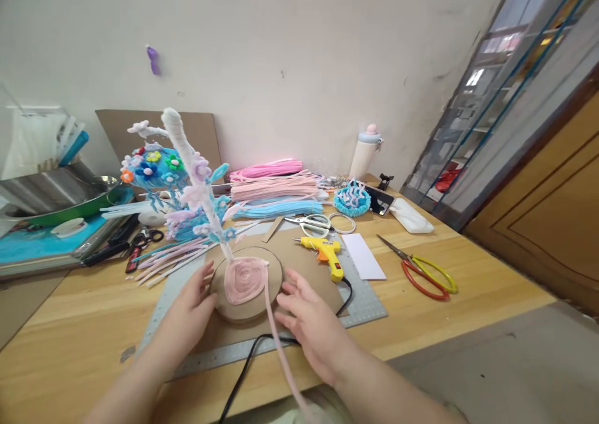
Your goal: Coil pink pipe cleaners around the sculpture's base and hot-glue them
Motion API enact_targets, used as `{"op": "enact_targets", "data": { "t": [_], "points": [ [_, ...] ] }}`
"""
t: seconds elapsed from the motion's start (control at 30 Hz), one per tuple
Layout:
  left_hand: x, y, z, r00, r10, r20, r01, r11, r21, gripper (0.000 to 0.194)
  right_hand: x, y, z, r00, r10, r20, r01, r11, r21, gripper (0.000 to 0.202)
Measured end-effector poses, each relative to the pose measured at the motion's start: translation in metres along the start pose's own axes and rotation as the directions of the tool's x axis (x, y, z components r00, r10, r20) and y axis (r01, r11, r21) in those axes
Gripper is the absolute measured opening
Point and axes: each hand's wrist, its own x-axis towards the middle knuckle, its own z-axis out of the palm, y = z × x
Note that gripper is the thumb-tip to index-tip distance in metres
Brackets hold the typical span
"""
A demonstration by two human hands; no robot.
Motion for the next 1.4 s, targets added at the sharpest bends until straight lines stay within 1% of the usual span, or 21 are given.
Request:
{"op": "enact_targets", "data": {
  "t": [0.1,0.17,0.23,0.3,0.33,0.37,0.43,0.47,0.53,0.6,0.67,0.73,0.87,0.97,1.03,1.07,1.13,1.2,1.23,1.3,1.4],
  "points": [
    [0.029,0.003,0.0,0.998,0.053,0.026,-0.053,0.999,-0.003,0.05,-0.013,0.008,0.01,0.999,0.03,0.035,-0.029,0.999,-0.023,0.077],
    [0.042,0.007,0.0,0.991,0.117,0.057,-0.117,0.993,-0.009,0.047,-0.02,0.011,0.012,0.991,0.061,0.118,-0.049,0.994,-0.1,0.078],
    [0.046,0.01,-0.003,0.988,0.141,0.063,-0.142,0.99,0.009,0.044,-0.024,0.01,0.01,0.975,0.08,0.208,-0.033,0.974,-0.223,0.07],
    [0.038,0.014,-0.007,0.992,0.122,0.029,-0.123,0.991,0.052,0.041,-0.023,0.005,0.005,0.972,0.047,0.229,0.044,0.926,-0.375,0.05],
    [0.029,0.016,-0.009,0.995,0.098,0.002,-0.098,0.992,0.078,0.039,-0.021,0.002,0.003,0.976,0.002,0.22,0.103,0.88,-0.464,0.037],
    [0.018,0.018,-0.011,0.998,0.068,-0.015,-0.066,0.992,0.104,0.036,-0.017,-0.002,0.0,0.976,-0.062,0.21,0.171,0.815,-0.553,0.028],
    [-0.008,0.024,-0.013,1.0,0.006,-0.024,-0.002,0.988,0.151,0.029,-0.006,-0.007,-0.002,0.95,-0.22,0.22,0.311,0.636,-0.707,0.021],
    [-0.022,0.027,-0.013,1.0,-0.026,-0.008,0.027,0.982,0.186,0.03,0.001,-0.009,-0.001,0.928,-0.286,0.238,0.36,0.533,-0.766,0.022],
    [-0.045,0.033,-0.01,0.988,-0.057,0.146,0.012,0.958,0.288,0.037,0.016,-0.009,0.003,0.898,-0.355,0.259,0.386,0.357,-0.851,0.038],
    [-0.061,0.038,-0.005,0.978,-0.039,0.203,-0.033,0.941,0.338,0.031,0.029,-0.007,0.01,0.915,-0.325,0.239,0.32,0.225,-0.92,0.068],
    [-0.067,0.04,-0.001,0.975,-0.01,0.223,-0.069,0.936,0.345,0.02,0.039,-0.004,0.016,0.932,-0.269,0.244,0.284,0.119,-0.951,0.092],
    [-0.065,0.038,-0.002,0.971,-0.016,0.239,-0.062,0.946,0.319,0.016,0.045,-0.003,0.018,0.933,-0.244,0.264,0.287,0.064,-0.956,0.102],
    [-0.046,0.029,-0.016,0.947,-0.116,0.299,0.05,0.975,0.219,0.02,0.056,-0.01,0.013,0.92,-0.221,0.325,0.339,0.028,-0.94,0.104],
    [-0.026,0.02,-0.029,0.956,-0.049,0.29,0.006,0.989,0.146,0.023,0.06,-0.02,0.007,0.9,-0.182,0.395,0.401,-0.002,-0.916,0.104],
    [-0.012,0.017,-0.036,0.957,0.067,0.283,-0.112,0.983,0.143,0.029,0.059,-0.027,0.004,0.89,-0.165,0.425,0.428,-0.016,-0.904,0.102],
    [-0.007,0.016,-0.04,0.939,0.156,0.307,-0.213,0.964,0.161,0.029,0.058,-0.029,0.003,0.887,-0.164,0.432,0.435,-0.02,-0.9,0.099],
    [0.003,0.016,-0.045,0.868,0.322,0.378,-0.425,0.875,0.231,0.031,0.052,-0.033,0.002,0.881,-0.171,0.442,0.444,-0.025,-0.896,0.087],
    [0.008,0.018,-0.048,0.788,0.439,0.432,-0.593,0.732,0.336,0.034,0.047,-0.033,0.001,0.867,-0.181,0.464,0.468,-0.027,-0.884,0.066],
    [0.01,0.018,-0.048,0.756,0.484,0.441,-0.648,0.652,0.395,0.034,0.045,-0.033,0.0,0.857,-0.184,0.481,0.485,-0.027,-0.874,0.055],
    [0.011,0.016,-0.046,0.702,0.574,0.421,-0.707,0.497,0.503,0.03,0.042,-0.03,-0.001,0.837,-0.187,0.514,0.517,-0.032,-0.855,0.043],
    [0.012,0.007,-0.04,0.638,0.687,0.348,-0.707,0.343,0.619,0.027,0.042,-0.025,-0.001,0.821,-0.189,0.538,0.538,-0.059,-0.841,0.043]
  ]
}}
